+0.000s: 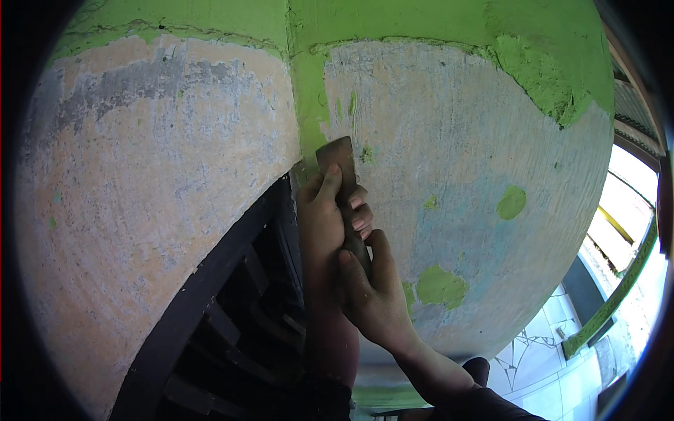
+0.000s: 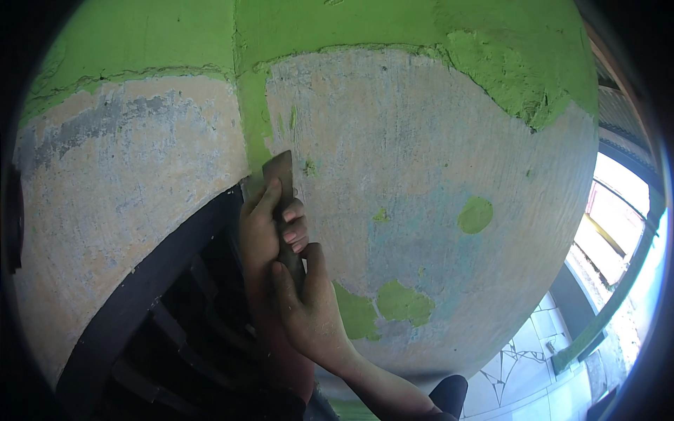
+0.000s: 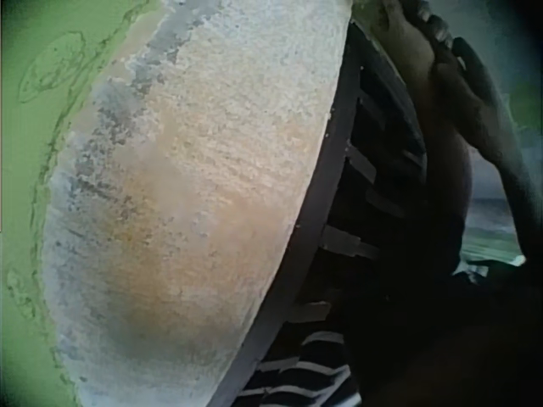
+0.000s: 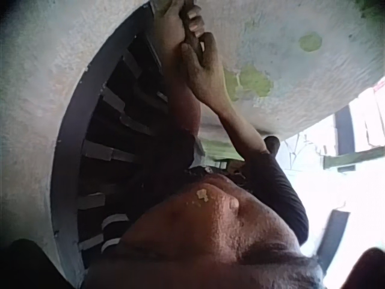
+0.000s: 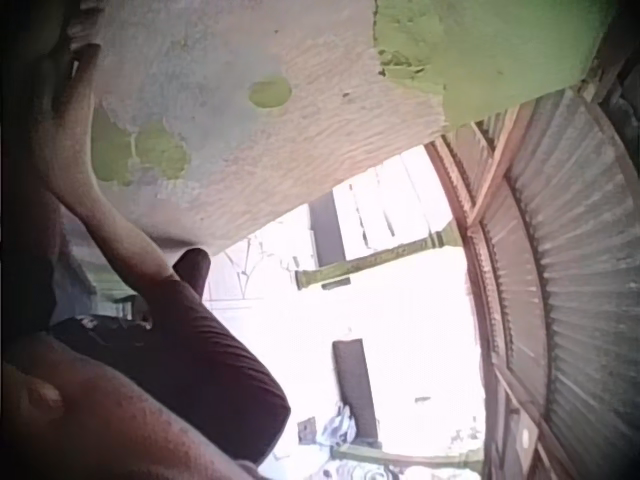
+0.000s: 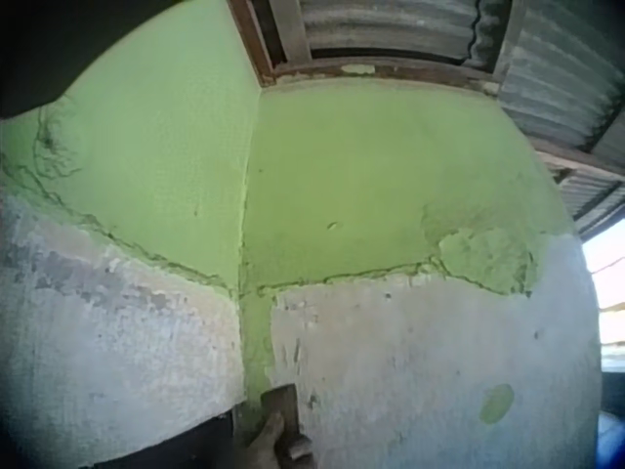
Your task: The person scrapes old paint off a wall using a metal putty knife.
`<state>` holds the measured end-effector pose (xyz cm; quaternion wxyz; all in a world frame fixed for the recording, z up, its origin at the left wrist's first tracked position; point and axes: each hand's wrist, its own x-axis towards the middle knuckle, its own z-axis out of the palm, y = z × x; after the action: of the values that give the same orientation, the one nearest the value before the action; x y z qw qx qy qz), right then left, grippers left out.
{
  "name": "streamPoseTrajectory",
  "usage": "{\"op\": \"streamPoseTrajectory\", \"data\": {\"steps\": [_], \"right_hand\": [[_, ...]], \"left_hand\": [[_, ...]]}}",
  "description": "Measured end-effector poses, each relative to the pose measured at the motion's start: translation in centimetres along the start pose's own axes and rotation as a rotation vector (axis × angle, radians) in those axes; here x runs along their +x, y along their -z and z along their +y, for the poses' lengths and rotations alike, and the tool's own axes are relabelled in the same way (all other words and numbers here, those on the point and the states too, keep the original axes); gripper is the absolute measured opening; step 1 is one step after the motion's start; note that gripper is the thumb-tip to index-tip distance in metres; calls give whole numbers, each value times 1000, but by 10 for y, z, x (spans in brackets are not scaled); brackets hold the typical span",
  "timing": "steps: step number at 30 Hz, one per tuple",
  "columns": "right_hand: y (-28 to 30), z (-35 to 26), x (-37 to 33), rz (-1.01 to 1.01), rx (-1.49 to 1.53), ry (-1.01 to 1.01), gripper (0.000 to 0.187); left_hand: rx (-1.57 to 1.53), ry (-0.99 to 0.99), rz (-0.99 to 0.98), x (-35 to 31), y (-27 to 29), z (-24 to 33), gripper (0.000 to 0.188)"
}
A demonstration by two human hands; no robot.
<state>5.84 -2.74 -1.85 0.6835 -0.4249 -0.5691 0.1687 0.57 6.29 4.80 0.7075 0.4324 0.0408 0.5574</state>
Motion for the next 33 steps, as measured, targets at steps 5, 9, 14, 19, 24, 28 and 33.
{"op": "streamPoseTrajectory", "data": {"steps": [5, 9, 14, 19, 24, 28, 33], "right_hand": [[14, 6, -15, -36, 29, -107, 27], [8, 7, -3, -40, -42, -3, 27], [23, 10, -22, -74, 17, -177, 24], [23, 12, -21, -112, -11, -125, 27], [19, -1, -11, -120, -20, -127, 30], [21, -6, -17, -85, 16, -135, 28], [8, -13, 6, -67, -15, -41, 26]], "left_hand": [[88, 37, 69, -28, -5, -30, 22], [-28, -42, 43, -1, 2, -8, 19], [40, 27, 47, -26, 7, -42, 24], [-53, 21, 17, -24, 13, -40, 22], [-8, 42, 105, -14, 13, -32, 21], [-47, -7, 63, -16, 6, -38, 16], [-77, 5, 35, 0, 8, -13, 17]]}}
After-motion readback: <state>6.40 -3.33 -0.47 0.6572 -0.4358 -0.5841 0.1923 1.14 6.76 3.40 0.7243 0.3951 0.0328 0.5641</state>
